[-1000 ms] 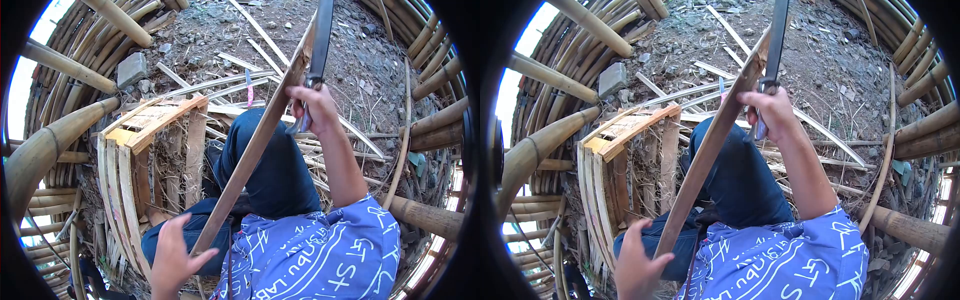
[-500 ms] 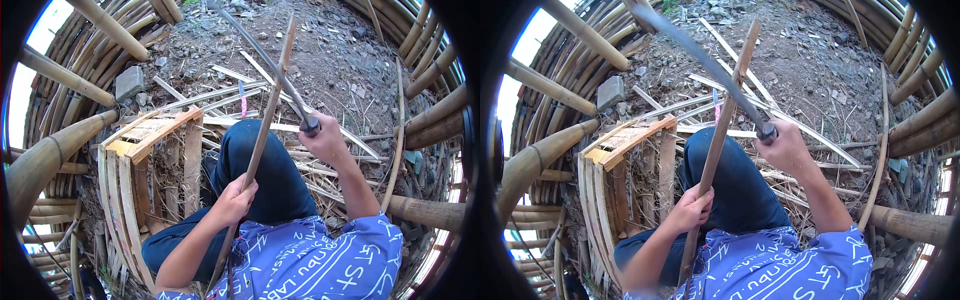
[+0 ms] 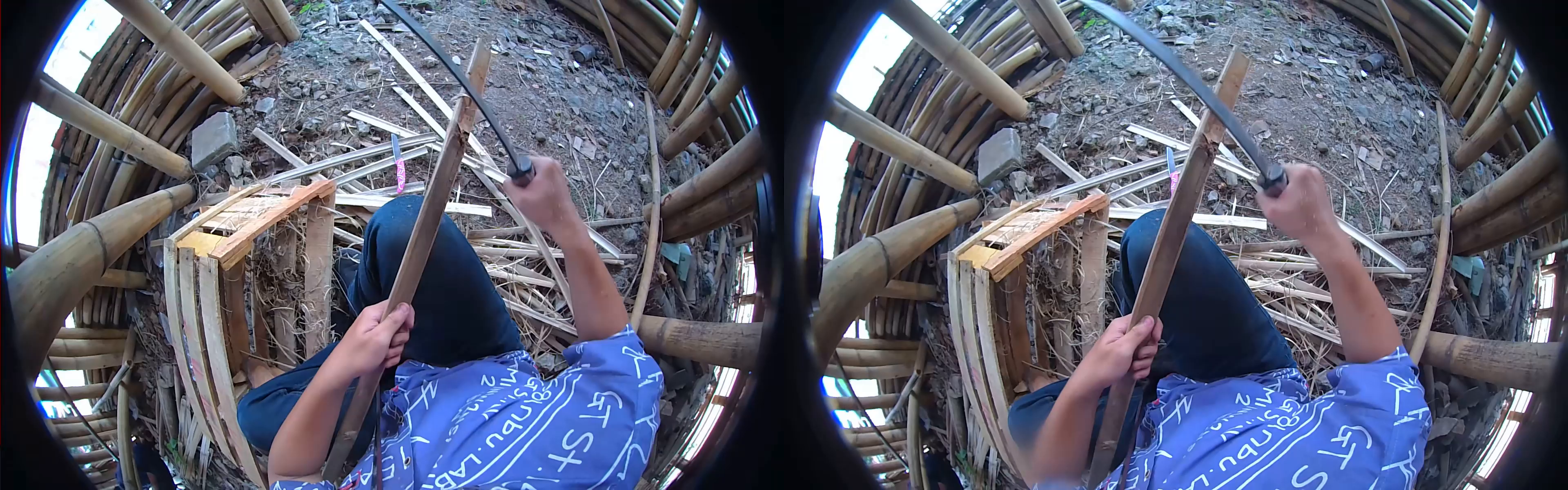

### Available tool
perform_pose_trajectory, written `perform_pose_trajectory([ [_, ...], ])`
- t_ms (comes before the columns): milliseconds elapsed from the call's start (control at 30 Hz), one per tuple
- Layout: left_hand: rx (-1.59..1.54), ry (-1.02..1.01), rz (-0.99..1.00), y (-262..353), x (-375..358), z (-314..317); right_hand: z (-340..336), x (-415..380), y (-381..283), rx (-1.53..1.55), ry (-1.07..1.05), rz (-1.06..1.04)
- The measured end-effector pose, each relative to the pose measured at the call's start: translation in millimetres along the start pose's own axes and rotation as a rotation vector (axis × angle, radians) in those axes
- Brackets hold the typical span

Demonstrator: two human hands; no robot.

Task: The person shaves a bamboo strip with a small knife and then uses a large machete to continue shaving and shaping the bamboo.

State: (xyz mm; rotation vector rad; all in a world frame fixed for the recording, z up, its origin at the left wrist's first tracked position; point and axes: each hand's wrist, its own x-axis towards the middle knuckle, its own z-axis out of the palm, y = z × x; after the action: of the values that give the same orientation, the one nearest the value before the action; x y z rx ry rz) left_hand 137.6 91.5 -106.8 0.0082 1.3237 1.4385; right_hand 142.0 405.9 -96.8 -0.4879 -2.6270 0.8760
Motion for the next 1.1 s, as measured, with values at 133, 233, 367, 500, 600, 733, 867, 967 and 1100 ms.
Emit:
perform_pose_trajectory([
  [133,0.048,0.036,-0.016,12.4,1.0,9.8,2.6,-29.8,-36.0,0.143,-0.236,-0.015],
  [233,0.033,0.026,-0.087,10.8,6.8,7.2,11.3,-37.7,-48.5,0.121,-0.284,-0.090],
  [367,0.135,0.159,-0.063,17.1,14.0,19.4,9.4,-31.9,-59.0,0.024,-0.456,-0.067],
  [500,0.337,0.164,0.249,8.9,33.3,19.1,9.1,-19.7,-50.6,-0.109,-0.455,-0.093],
  [600,0.508,0.202,0.378,12.9,37.9,18.0,10.7,-4.8,-38.1,-0.260,-0.467,-0.106],
  [733,0.393,0.181,0.118,28.7,33.2,25.3,19.4,11.8,-36.0,-0.400,-0.523,-0.097],
  [867,0.180,0.142,0.027,26.4,33.4,27.5,30.7,24.8,-32.6,-0.437,-0.539,-0.122],
  [967,0.147,0.114,0.021,25.1,35.2,25.9,31.9,29.9,-35.1,-0.457,-0.566,-0.125],
  [1100,0.197,0.135,0.030,25.8,35.7,28.3,30.3,33.2,-33.0,-0.494,-0.553,-0.105],
])
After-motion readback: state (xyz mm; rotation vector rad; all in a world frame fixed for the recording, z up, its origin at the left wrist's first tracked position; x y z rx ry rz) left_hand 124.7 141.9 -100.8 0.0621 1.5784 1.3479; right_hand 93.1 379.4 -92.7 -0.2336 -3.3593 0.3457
